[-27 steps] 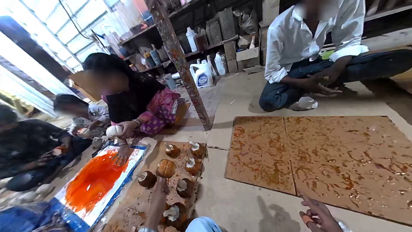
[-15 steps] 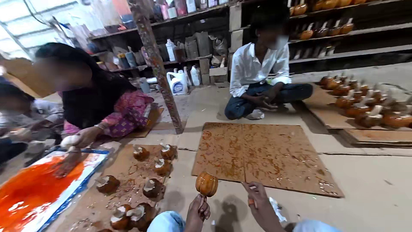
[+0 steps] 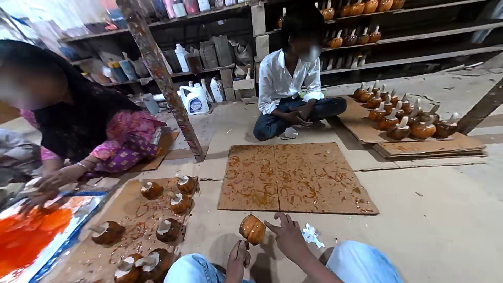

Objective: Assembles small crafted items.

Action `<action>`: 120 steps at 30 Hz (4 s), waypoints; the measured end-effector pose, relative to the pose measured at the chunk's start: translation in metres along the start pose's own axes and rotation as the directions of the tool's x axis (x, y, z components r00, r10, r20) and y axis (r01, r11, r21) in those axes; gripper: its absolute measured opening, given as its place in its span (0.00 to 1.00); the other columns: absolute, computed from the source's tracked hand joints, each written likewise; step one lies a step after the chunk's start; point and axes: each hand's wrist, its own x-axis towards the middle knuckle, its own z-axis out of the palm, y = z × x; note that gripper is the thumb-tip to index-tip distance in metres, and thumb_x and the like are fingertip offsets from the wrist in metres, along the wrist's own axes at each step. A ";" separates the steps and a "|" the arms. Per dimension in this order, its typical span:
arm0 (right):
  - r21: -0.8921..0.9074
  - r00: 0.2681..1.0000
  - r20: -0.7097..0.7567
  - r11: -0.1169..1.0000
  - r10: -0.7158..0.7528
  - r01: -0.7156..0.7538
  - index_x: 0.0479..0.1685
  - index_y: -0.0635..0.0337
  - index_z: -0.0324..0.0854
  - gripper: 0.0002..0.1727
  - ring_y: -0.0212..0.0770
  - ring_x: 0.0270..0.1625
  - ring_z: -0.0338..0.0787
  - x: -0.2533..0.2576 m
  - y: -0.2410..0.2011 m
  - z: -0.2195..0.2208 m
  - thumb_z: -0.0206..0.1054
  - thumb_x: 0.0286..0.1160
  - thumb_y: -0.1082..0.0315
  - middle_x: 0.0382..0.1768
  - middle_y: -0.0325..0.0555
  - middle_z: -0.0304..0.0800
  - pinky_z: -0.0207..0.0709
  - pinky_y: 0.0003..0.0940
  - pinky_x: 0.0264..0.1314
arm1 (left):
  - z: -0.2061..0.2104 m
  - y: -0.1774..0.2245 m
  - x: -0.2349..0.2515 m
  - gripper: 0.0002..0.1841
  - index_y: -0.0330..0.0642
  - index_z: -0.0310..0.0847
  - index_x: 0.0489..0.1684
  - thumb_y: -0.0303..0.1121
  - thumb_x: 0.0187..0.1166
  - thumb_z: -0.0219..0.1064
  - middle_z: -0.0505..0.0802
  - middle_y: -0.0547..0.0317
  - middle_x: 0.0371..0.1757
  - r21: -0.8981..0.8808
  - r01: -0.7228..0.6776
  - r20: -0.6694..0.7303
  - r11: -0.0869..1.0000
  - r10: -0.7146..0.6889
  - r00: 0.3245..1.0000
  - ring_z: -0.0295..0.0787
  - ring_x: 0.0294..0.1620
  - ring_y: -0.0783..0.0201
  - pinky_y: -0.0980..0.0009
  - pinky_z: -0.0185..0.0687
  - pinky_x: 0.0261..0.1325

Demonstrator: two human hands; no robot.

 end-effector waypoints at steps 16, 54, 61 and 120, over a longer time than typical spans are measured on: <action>-0.322 0.905 -0.109 0.876 -0.412 0.360 0.85 0.28 0.70 0.46 0.56 0.60 0.87 -0.015 -0.030 0.018 0.72 0.63 0.78 0.60 0.50 0.86 0.73 0.63 0.62 | 0.001 0.000 0.003 0.22 0.35 0.78 0.47 0.41 0.96 0.40 0.75 0.65 0.19 0.114 0.213 -0.063 0.970 -0.207 0.976 0.72 0.17 0.70 0.72 0.75 0.27; -0.248 0.907 -0.020 0.881 -0.421 0.403 0.89 0.11 0.56 0.54 0.56 0.54 0.84 -0.017 -0.014 0.002 0.69 0.66 0.77 0.51 0.50 0.83 0.69 0.63 0.63 | -0.005 0.010 0.003 0.25 0.44 0.72 0.36 0.44 0.96 0.30 0.72 0.71 0.11 -0.480 0.345 0.258 0.807 -0.246 0.934 0.68 0.11 0.75 0.79 0.72 0.21; 0.042 0.983 0.132 0.992 -0.127 0.122 0.93 0.12 0.47 0.55 0.59 0.65 0.81 -0.007 -0.014 -0.008 0.66 0.66 0.74 0.64 0.54 0.79 0.74 0.61 0.60 | -0.005 0.010 0.002 0.26 0.45 0.73 0.36 0.43 0.96 0.29 0.72 0.71 0.12 -0.470 0.337 0.302 0.816 -0.210 0.930 0.69 0.11 0.75 0.79 0.72 0.22; 0.037 0.968 0.026 0.968 -0.251 0.250 0.91 0.11 0.49 0.53 0.55 0.57 0.84 -0.007 -0.015 -0.010 0.65 0.68 0.74 0.56 0.52 0.83 0.71 0.60 0.61 | -0.025 0.020 0.000 0.20 0.46 0.87 0.40 0.52 0.87 0.58 0.76 0.73 0.13 -0.666 0.583 0.639 0.464 -0.048 0.768 0.74 0.12 0.77 0.80 0.72 0.20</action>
